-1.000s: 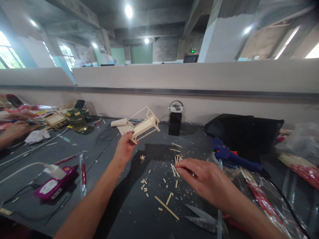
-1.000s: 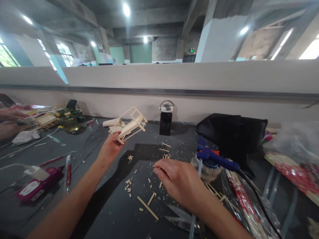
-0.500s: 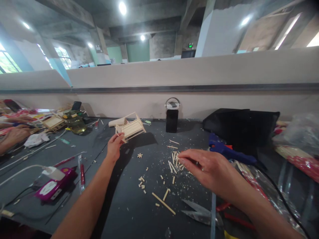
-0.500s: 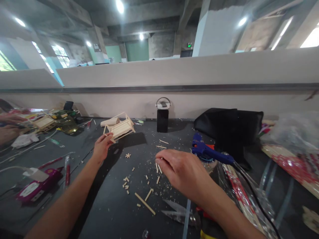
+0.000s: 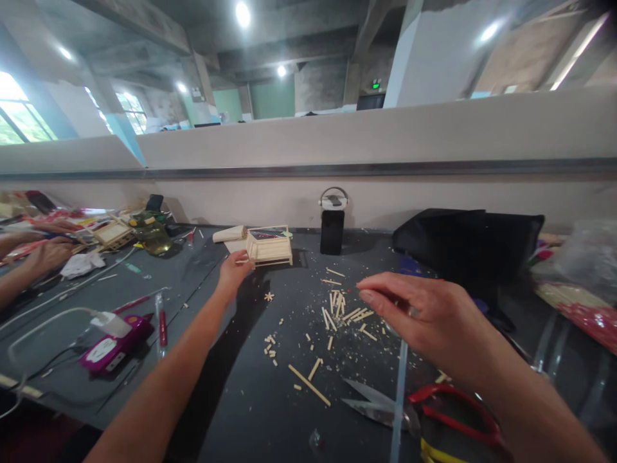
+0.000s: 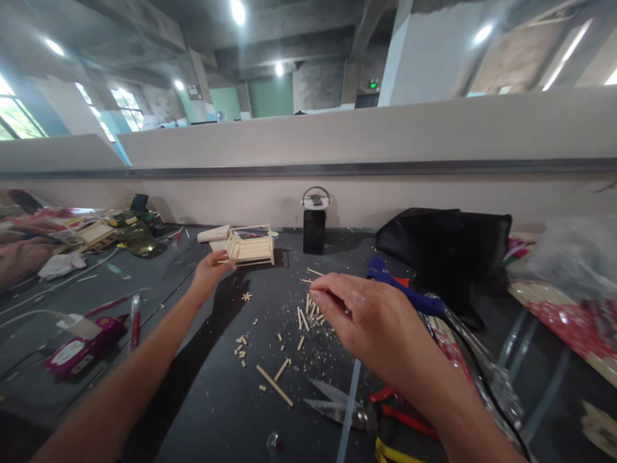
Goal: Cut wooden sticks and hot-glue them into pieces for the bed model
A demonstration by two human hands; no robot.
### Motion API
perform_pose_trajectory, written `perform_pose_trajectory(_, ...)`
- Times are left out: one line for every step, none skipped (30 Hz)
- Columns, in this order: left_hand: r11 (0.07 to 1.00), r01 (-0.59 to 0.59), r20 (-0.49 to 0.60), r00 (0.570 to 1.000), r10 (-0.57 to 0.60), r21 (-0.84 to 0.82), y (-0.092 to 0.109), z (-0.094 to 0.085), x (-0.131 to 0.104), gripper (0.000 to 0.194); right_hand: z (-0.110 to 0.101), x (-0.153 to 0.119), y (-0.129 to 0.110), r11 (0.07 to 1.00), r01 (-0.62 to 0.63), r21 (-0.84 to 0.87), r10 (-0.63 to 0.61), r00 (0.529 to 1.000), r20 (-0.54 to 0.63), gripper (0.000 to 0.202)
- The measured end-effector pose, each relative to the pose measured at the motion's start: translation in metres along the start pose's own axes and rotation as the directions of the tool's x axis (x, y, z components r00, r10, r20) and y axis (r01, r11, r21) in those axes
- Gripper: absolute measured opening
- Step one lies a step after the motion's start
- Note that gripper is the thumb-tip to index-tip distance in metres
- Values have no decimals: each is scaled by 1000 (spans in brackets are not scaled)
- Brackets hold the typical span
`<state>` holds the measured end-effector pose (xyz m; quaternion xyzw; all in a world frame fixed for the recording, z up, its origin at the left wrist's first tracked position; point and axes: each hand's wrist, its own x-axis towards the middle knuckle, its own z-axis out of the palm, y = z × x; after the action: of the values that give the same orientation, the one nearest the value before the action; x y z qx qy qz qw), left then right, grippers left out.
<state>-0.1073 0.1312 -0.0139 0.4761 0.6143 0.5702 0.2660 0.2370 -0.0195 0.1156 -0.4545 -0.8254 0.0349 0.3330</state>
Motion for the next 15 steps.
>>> perform_pose_trajectory(999,-9,0,1000,9,46,1,-4,-9,47,-2,0,0,1000,-4,5,4,1000,-5,15)
perform_pose_trajectory(996,-18,-4,1000,18,90,1,-8,-17,45,-4,0,1,1000,-4,7,5,1000,-12,15)
perform_pose_trajectory(991,-27,-21,999,30,131,0,-12,-25,47,-5,0,1,1000,-4,7,4,1000,-14,15)
perform_pose_trajectory(986,-33,-36,999,39,165,0,-16,-31,49,-5,1,2,1000,1,5,-1,1000,-14,14)
perform_pose_trajectory(981,-32,-48,998,42,194,-1,-18,-35,50,-5,1,2,1000,7,0,-7,1000,-12,15)
perform_pose_trajectory(976,-27,-54,998,40,215,-2,-18,-37,51,-5,1,2,1000,14,-9,-14,1000,-9,15)
perform_pose_trajectory(973,-19,-52,998,32,229,-4,-17,-37,51,-5,1,2,1000,23,-20,-24,1000,-6,16)
perform_pose_trajectory(971,-8,-45,999,19,237,-5,-15,-35,51,-4,1,1,999,33,-30,-33,999,-2,17)
perform_pose_trajectory(971,3,-35,999,6,239,-6,-12,-32,50,-4,1,1,998,42,-41,-42,999,1,19)
perform_pose_trajectory(972,13,-28,1000,-6,236,-7,-7,-27,50,-4,1,0,998,49,-48,-48,999,2,20)
perform_pose_trajectory(973,21,-25,1000,-16,228,-8,-3,-21,51,-3,1,-1,997,52,-51,-52,999,3,21)
perform_pose_trajectory(976,27,-26,999,-22,216,-9,2,-15,51,-3,1,-1,997,52,-51,-52,999,4,22)
perform_pose_trajectory(979,34,-33,999,-28,200,-8,6,-9,51,-4,1,-2,997,51,-52,-51,999,4,22)
perform_pose_trajectory(983,40,-41,999,-33,179,-8,9,-2,50,-4,1,-2,997,49,-54,-49,999,6,21)
perform_pose_trajectory(987,45,-49,998,-38,156,-7,11,4,48,-4,1,-2,997,50,-57,-49,999,9,20)
